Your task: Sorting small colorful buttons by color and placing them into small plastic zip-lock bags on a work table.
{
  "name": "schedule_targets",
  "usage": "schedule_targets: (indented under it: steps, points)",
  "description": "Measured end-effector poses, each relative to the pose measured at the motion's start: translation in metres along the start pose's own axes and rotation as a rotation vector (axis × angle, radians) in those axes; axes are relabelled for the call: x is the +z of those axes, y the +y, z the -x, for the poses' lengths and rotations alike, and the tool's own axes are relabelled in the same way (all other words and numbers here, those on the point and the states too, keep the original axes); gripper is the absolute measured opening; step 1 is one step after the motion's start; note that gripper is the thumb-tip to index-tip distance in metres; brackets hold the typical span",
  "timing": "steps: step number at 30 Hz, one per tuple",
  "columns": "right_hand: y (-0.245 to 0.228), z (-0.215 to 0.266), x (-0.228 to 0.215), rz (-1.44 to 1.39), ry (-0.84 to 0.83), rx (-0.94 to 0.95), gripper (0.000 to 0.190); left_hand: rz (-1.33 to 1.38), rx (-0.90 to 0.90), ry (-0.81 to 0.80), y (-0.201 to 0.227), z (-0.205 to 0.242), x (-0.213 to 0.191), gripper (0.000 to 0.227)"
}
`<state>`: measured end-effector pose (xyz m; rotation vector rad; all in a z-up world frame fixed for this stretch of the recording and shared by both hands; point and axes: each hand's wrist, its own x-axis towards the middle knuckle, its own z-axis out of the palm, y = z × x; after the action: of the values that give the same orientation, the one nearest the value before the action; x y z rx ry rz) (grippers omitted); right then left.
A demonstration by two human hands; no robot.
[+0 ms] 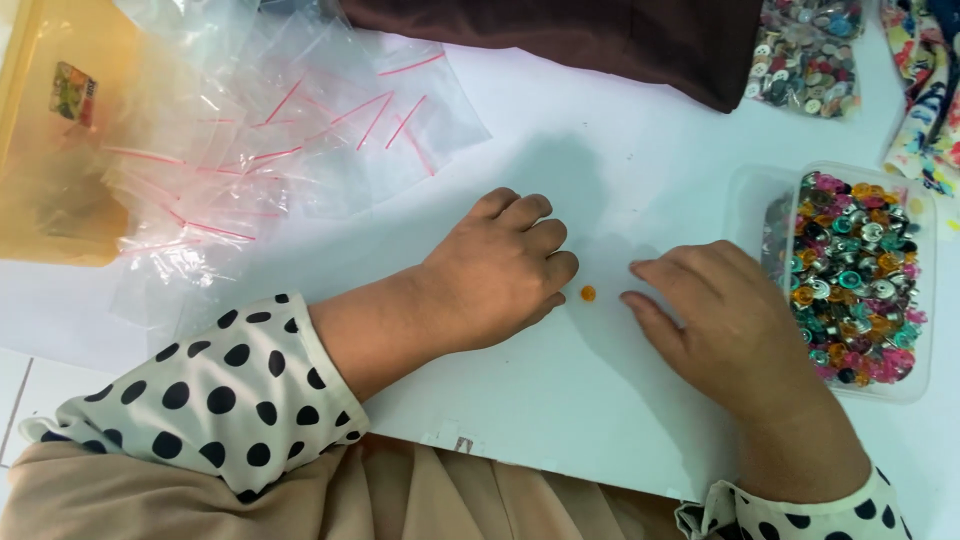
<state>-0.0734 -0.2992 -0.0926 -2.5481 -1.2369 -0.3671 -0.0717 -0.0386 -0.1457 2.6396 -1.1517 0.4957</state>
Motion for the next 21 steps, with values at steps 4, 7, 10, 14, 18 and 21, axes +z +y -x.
schedule_targets:
  steps: [4, 7, 10, 14, 18, 21]
  points:
    - [0.046, 0.046, -0.034, 0.164, 0.099, 0.187, 0.020, 0.024, 0.057, 0.112, 0.008, -0.023, -0.002, 0.022]
    - [0.082, 0.078, -0.058, 0.248, 0.069, 0.299, 0.014, 0.071, 0.123, 0.062, 0.022, -0.052, -0.003, 0.021]
    - [0.106, 0.103, -0.065, 0.146, 0.069, 0.492, 0.016, 0.131, 0.194, 0.167, 0.033, -0.100, 0.000, 0.021]
    - [0.116, 0.114, -0.066, 0.131, -0.145, 0.648, 0.020, 0.220, 0.163, 0.074, 0.047, -0.165, 0.031, 0.013]
    - [0.104, 0.092, -0.074, 0.034, -0.357, 0.852, 0.028, 0.234, 0.076, -0.217, 0.060, -0.211, 0.055, 0.026]
    - [0.106, 0.092, -0.067, 0.074, -0.345, 0.718, 0.029, 0.174, 0.063, -0.315, 0.065, -0.224, 0.065, 0.016]
